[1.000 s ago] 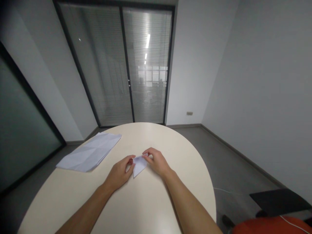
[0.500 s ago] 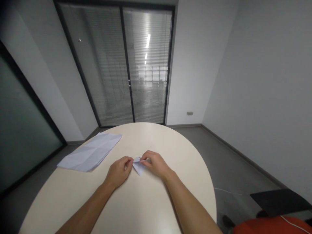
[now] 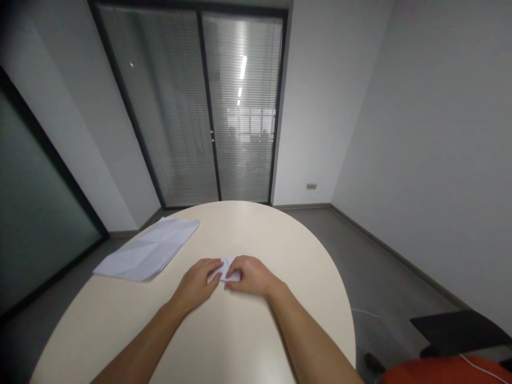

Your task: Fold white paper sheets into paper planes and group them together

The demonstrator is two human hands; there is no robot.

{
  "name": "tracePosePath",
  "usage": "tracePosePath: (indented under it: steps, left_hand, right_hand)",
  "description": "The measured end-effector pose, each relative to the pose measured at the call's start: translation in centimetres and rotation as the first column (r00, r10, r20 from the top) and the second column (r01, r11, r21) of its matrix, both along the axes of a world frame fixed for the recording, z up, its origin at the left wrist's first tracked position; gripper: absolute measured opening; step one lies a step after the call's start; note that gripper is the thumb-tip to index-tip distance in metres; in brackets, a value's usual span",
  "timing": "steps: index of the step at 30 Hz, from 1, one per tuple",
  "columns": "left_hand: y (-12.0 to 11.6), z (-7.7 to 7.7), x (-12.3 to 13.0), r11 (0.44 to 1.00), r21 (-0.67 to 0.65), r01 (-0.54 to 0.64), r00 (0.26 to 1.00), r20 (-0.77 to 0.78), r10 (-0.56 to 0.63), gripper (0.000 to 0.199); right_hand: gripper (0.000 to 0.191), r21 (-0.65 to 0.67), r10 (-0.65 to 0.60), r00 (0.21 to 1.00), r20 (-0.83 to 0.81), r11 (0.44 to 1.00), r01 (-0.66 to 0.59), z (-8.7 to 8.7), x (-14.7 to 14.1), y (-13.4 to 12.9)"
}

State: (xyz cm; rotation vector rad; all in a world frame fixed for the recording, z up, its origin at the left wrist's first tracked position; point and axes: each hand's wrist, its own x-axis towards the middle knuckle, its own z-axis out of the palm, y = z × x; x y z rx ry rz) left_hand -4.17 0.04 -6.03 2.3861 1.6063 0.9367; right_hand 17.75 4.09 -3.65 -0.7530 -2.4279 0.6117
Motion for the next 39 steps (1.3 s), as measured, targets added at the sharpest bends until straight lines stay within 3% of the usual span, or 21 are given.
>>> tracePosePath:
  steps: [4, 10, 14, 21, 27, 30, 34, 39]
  left_hand:
    - [0.1, -0.2, -0.1, 1.0, 0.005, 0.021, 1.0, -0.018, -0.021, 0.035]
    - [0.3, -0.6, -0.3, 0.999, -0.004, 0.049, 0.997, -0.066, -0.05, 0.034]
    - [0.0, -0.5, -0.2, 0.998, 0.001, 0.061, 0.992, -0.113, -0.06, 0.034]
    - [-0.6, -0.3, 0.4, 0.999, -0.029, 0.027, 0.993, -0.117, -0.03, 0.037]
    - [-0.6, -0.4, 0.4, 0.998, -0.023, 0.066, 0.99, -0.124, -0.068, 0.037]
    - [-0.6, -0.3, 0.3, 0.996, -0.019, 0.093, 0.987, -0.131, -0.094, 0.034]
    - [-0.6, -0.2, 0.4, 0.996, -0.039, 0.079, 0.984, -0.157, -0.084, 0.032]
    - [-0.3, -0.7, 0.4, 0.995, -0.026, 0.096, 0.99, -0.096, -0.099, 0.033]
  right_hand:
    - [0.015, -0.012, -0.015, 1.0, 0.015, 1.0, 0.015, -0.1, 0.0, 0.1]
    - [0.045, 0.038, -0.066, 0.997, 0.05, 0.997, 0.064, -0.6, 0.4, 0.5]
    - [0.048, 0.047, -0.048, 0.989, 0.138, 0.998, 0.042, -0.6, 0.8, 0.6]
    - [0.062, -0.029, -0.008, 0.99, 0.142, 0.999, 0.012, -0.4, 1.4, 0.9]
    - [0.075, -0.082, -0.127, 0.971, 0.205, 0.986, 0.146, -1.0, 1.7, 1.0]
    - [0.072, -0.079, -0.135, 0.968, 0.211, 0.985, 0.154, -1.2, 1.8, 0.9]
    - [0.054, -0.009, -0.12, 0.976, 0.183, 0.992, 0.123, -1.2, 1.5, 0.9]
    - [0.044, 0.029, -0.072, 0.994, 0.088, 0.997, 0.07, -1.3, 0.9, 1.0]
